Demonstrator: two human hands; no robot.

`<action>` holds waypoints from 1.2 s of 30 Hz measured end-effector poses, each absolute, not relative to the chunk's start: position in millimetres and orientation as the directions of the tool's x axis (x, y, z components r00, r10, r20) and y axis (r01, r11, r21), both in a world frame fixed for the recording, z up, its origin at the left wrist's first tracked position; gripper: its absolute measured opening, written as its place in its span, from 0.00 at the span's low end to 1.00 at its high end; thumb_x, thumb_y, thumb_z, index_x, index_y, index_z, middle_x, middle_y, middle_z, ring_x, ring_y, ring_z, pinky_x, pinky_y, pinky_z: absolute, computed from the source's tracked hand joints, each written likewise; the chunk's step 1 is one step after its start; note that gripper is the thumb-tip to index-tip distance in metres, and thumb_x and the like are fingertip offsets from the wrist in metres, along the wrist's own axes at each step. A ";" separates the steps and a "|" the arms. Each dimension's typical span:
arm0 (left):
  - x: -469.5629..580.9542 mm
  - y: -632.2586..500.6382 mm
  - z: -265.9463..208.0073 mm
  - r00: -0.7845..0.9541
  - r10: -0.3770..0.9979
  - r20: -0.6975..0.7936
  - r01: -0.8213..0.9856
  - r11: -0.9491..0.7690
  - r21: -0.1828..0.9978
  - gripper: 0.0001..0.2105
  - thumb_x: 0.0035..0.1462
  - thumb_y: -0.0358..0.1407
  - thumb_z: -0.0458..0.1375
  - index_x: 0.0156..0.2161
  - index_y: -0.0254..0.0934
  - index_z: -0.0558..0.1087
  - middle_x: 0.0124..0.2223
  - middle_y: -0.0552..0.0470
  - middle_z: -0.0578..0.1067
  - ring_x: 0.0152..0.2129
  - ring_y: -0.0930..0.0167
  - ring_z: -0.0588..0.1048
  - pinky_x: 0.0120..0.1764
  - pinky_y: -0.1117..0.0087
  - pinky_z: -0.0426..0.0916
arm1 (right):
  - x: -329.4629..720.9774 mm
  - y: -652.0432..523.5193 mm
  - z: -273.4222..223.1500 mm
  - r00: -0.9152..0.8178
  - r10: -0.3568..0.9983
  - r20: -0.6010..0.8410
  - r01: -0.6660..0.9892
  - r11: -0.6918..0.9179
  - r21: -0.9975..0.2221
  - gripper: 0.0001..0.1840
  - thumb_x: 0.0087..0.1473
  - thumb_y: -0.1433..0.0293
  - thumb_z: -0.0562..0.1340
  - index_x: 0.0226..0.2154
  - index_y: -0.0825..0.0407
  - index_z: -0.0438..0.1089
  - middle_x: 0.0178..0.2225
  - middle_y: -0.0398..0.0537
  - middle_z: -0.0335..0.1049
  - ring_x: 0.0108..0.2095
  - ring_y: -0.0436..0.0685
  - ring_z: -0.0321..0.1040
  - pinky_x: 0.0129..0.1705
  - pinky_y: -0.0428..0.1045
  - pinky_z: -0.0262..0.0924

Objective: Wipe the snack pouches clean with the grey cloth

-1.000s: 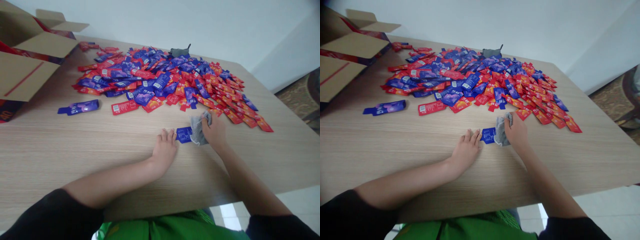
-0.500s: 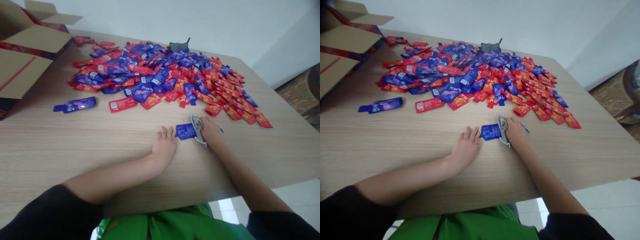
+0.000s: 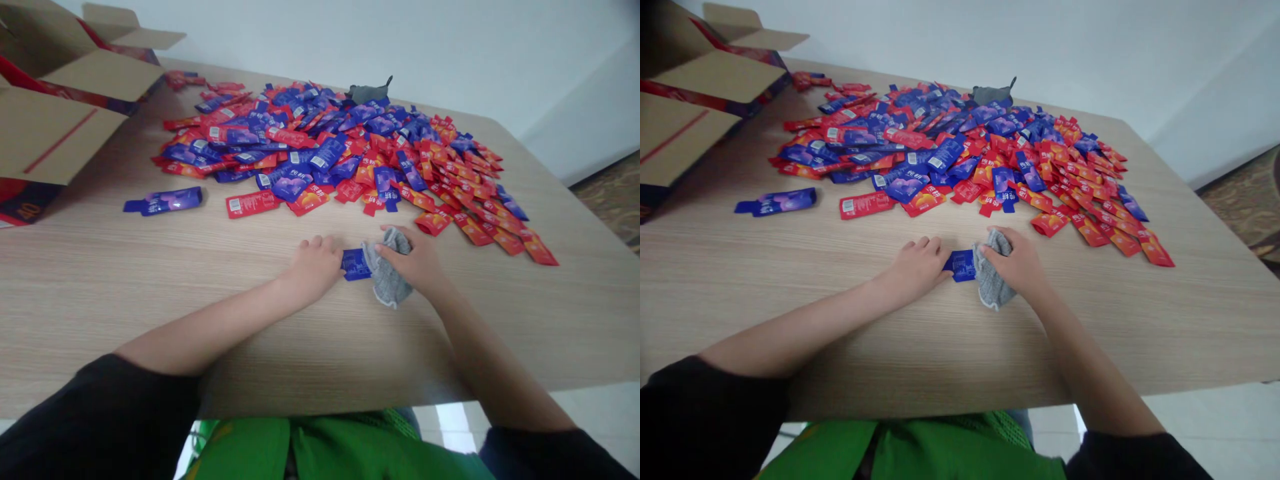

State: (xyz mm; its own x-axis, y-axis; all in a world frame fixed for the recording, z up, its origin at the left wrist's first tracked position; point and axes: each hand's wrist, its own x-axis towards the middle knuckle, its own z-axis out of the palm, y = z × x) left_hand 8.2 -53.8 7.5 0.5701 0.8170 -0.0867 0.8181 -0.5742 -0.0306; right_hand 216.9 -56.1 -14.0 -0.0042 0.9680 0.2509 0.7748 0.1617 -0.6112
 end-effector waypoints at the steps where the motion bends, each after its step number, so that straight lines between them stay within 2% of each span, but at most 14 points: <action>1: 9.7 -56.3 3.4 0.569 0.819 -0.077 0.819 -0.573 -0.037 0.13 0.64 0.38 0.55 0.47 0.31 0.74 0.47 0.40 0.73 0.46 0.57 0.72 0.42 0.59 0.69 | 210.7 -54.1 -16.9 -0.096 0.967 0.237 0.785 0.219 -0.579 0.16 0.51 0.63 0.64 0.43 0.52 0.74 0.37 0.49 0.74 0.39 0.59 0.71 0.44 0.55 0.64; 4: 16.8 -71.5 -12.5 0.566 0.824 -0.018 0.821 -0.566 -0.072 0.13 0.65 0.30 0.50 0.50 0.30 0.72 0.47 0.40 0.73 0.43 0.61 0.72 0.38 0.62 0.70 | 202.0 -52.3 -29.4 -0.287 0.930 0.229 0.820 0.362 -0.443 0.10 0.54 0.67 0.60 0.38 0.51 0.75 0.37 0.50 0.70 0.39 0.58 0.69 0.45 0.54 0.63; 7: 23.0 -89.6 -27.0 0.592 0.805 0.052 0.801 -0.579 -0.151 0.15 0.63 0.27 0.49 0.52 0.28 0.72 0.51 0.39 0.71 0.44 0.61 0.71 0.36 0.64 0.69 | 207.8 -54.5 -38.3 -0.287 0.916 0.280 0.854 0.377 -0.357 0.11 0.55 0.67 0.60 0.39 0.51 0.74 0.43 0.53 0.67 0.44 0.61 0.67 0.49 0.56 0.62; 10: 24.8 -100.2 -34.5 0.621 0.780 0.080 0.776 -0.596 -0.206 0.17 0.63 0.27 0.49 0.55 0.26 0.71 0.55 0.38 0.70 0.45 0.61 0.70 0.39 0.63 0.69 | 221.2 -56.2 -38.7 -0.274 0.929 0.249 0.877 0.348 -0.331 0.10 0.54 0.70 0.59 0.40 0.51 0.72 0.42 0.53 0.69 0.45 0.63 0.67 0.50 0.58 0.61; 15: 20.4 -100.4 -37.0 0.641 0.760 0.105 0.766 -0.625 -0.150 0.21 0.64 0.27 0.47 0.61 0.29 0.66 0.61 0.40 0.67 0.46 0.61 0.69 0.41 0.61 0.69 | 235.7 -60.1 -29.0 -0.217 0.951 0.220 0.872 0.290 -0.394 0.11 0.51 0.74 0.57 0.38 0.51 0.70 0.38 0.51 0.72 0.41 0.61 0.68 0.46 0.55 0.62; 18: 18.1 -97.2 -37.1 0.671 0.732 0.121 0.741 -0.660 -0.122 0.19 0.64 0.27 0.47 0.57 0.30 0.70 0.59 0.41 0.68 0.45 0.62 0.70 0.40 0.62 0.69 | 233.5 -64.0 -23.8 -0.269 0.946 0.180 0.858 0.321 -0.401 0.17 0.50 0.75 0.58 0.44 0.50 0.69 0.41 0.50 0.72 0.42 0.60 0.69 0.45 0.54 0.62; 20: 17.5 -94.8 -36.2 0.703 0.701 0.116 0.711 -0.696 -0.102 0.17 0.64 0.26 0.48 0.54 0.30 0.73 0.56 0.42 0.71 0.44 0.62 0.71 0.40 0.63 0.70 | 229.5 -65.7 -22.6 -0.296 0.944 0.148 0.872 0.330 -0.362 0.20 0.51 0.71 0.60 0.49 0.50 0.68 0.44 0.52 0.71 0.44 0.62 0.69 0.46 0.56 0.63; 23: 17.6 -92.5 -34.9 0.727 0.677 0.116 0.686 -0.725 -0.066 0.18 0.64 0.26 0.48 0.56 0.30 0.70 0.53 0.42 0.73 0.44 0.62 0.72 0.41 0.62 0.70 | 224.3 -65.2 -23.3 -0.287 0.952 0.109 0.894 0.307 -0.326 0.17 0.53 0.66 0.62 0.46 0.50 0.70 0.42 0.52 0.71 0.43 0.63 0.69 0.45 0.57 0.63; 26: 19.0 -93.9 -36.9 0.731 0.665 0.153 0.678 -0.734 -0.045 0.19 0.64 0.28 0.48 0.57 0.30 0.70 0.56 0.42 0.72 0.47 0.59 0.72 0.43 0.60 0.71 | 223.6 -62.7 -25.4 -0.268 0.960 0.086 0.884 0.280 -0.374 0.13 0.53 0.68 0.61 0.43 0.50 0.71 0.39 0.50 0.71 0.41 0.62 0.69 0.43 0.55 0.63; 32: 22.7 -101.2 -42.8 0.727 0.666 0.166 0.680 -0.731 -0.050 0.19 0.63 0.29 0.49 0.57 0.26 0.70 0.59 0.36 0.69 0.51 0.56 0.71 0.48 0.56 0.69 | 234.4 -59.3 -28.7 -0.226 0.946 0.234 0.838 0.311 -0.448 0.10 0.50 0.74 0.59 0.37 0.48 0.70 0.42 0.51 0.69 0.43 0.61 0.67 0.46 0.56 0.63; 36: 22.3 -102.1 -42.0 0.699 0.694 0.171 0.709 -0.704 -0.039 0.21 0.63 0.29 0.48 0.59 0.26 0.69 0.55 0.36 0.73 0.51 0.56 0.71 0.47 0.57 0.69 | 227.6 -62.7 -22.7 -0.187 0.944 0.272 0.824 0.302 -0.480 0.15 0.50 0.77 0.57 0.41 0.47 0.69 0.39 0.48 0.70 0.42 0.60 0.68 0.45 0.56 0.62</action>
